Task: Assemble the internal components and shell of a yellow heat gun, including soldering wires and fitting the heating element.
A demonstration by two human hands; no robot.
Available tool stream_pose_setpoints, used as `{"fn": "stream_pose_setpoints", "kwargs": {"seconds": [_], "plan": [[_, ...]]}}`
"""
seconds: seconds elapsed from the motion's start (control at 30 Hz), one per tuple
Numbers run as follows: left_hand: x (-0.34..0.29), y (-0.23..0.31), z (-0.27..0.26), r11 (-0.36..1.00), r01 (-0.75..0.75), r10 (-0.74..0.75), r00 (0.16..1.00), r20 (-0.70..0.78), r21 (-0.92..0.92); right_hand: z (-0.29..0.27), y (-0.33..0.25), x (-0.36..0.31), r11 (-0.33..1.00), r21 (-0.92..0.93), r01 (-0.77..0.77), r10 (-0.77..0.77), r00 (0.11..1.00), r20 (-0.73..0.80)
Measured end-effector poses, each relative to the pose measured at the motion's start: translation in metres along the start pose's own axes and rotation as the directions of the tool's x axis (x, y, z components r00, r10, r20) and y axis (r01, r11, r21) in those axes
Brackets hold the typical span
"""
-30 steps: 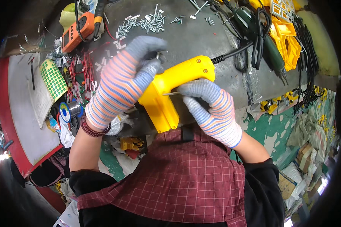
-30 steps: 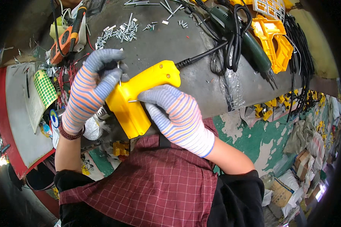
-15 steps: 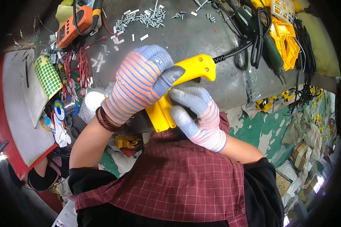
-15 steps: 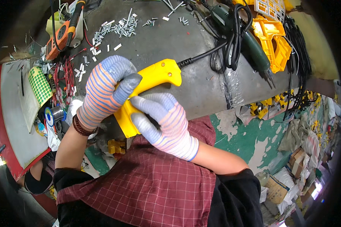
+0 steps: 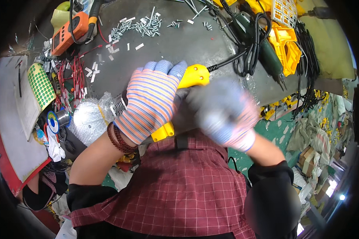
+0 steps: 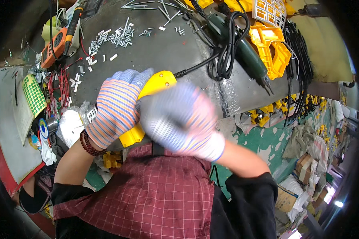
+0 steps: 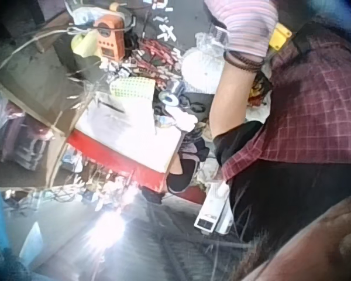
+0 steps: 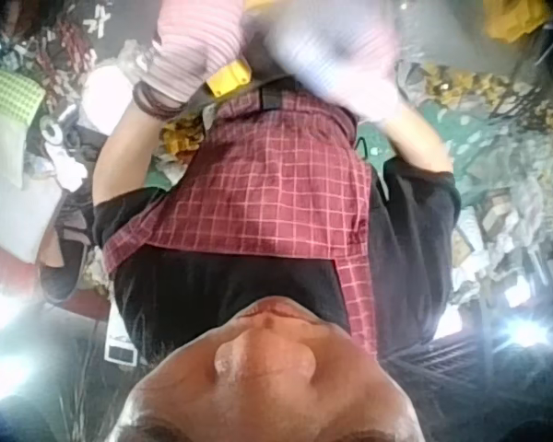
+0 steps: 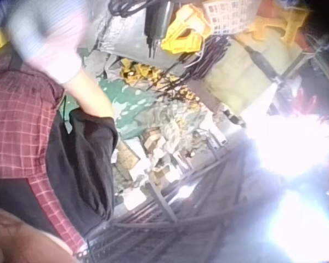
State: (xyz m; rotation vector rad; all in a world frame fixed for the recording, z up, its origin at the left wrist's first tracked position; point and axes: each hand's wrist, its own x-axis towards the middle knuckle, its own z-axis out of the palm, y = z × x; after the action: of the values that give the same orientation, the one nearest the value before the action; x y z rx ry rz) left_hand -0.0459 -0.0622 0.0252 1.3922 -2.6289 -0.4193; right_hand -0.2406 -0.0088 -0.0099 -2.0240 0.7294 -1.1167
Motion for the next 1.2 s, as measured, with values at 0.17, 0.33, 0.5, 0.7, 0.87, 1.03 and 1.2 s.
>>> {"fn": "stream_pose_setpoints", "kwargs": {"seconds": [0.17,0.33,0.5,0.7,0.87,1.03,1.2], "plan": [[0.001,0.019,0.006,0.994,0.073,-0.066,0.995,-0.077,0.087,0.023,0.067,0.082,0.952,-0.260,-0.161,0.069,0.941,-0.330],[0.002,0.012,0.002,0.994,0.100,-0.099,0.995,-0.028,0.041,-0.001,0.066,0.092,0.975,-0.221,-0.030,-0.023,0.972,-0.234],[0.000,0.015,0.000,0.993,0.114,-0.112,0.992,-0.054,0.025,-0.097,0.041,0.085,0.560,-0.818,0.128,0.075,0.976,0.204],[0.000,0.014,-0.001,0.993,0.120,-0.119,0.991,-0.053,0.013,-0.128,0.009,0.083,0.328,-0.864,0.381,0.338,0.807,0.484],[-0.003,0.014,0.001,0.991,0.134,-0.134,0.989,-0.058,-0.001,-0.120,-0.028,0.078,0.250,-0.968,-0.036,0.701,0.696,0.155],[-0.002,0.013,0.000,0.990,0.134,-0.137,0.987,-0.085,-0.040,-0.167,0.041,0.058,0.009,-0.978,-0.209,0.706,0.694,-0.142],[0.000,0.013,0.003,0.991,0.106,-0.113,0.989,-0.094,-0.078,-0.208,0.084,0.038,0.610,-0.717,-0.338,0.364,0.923,-0.126]]}}
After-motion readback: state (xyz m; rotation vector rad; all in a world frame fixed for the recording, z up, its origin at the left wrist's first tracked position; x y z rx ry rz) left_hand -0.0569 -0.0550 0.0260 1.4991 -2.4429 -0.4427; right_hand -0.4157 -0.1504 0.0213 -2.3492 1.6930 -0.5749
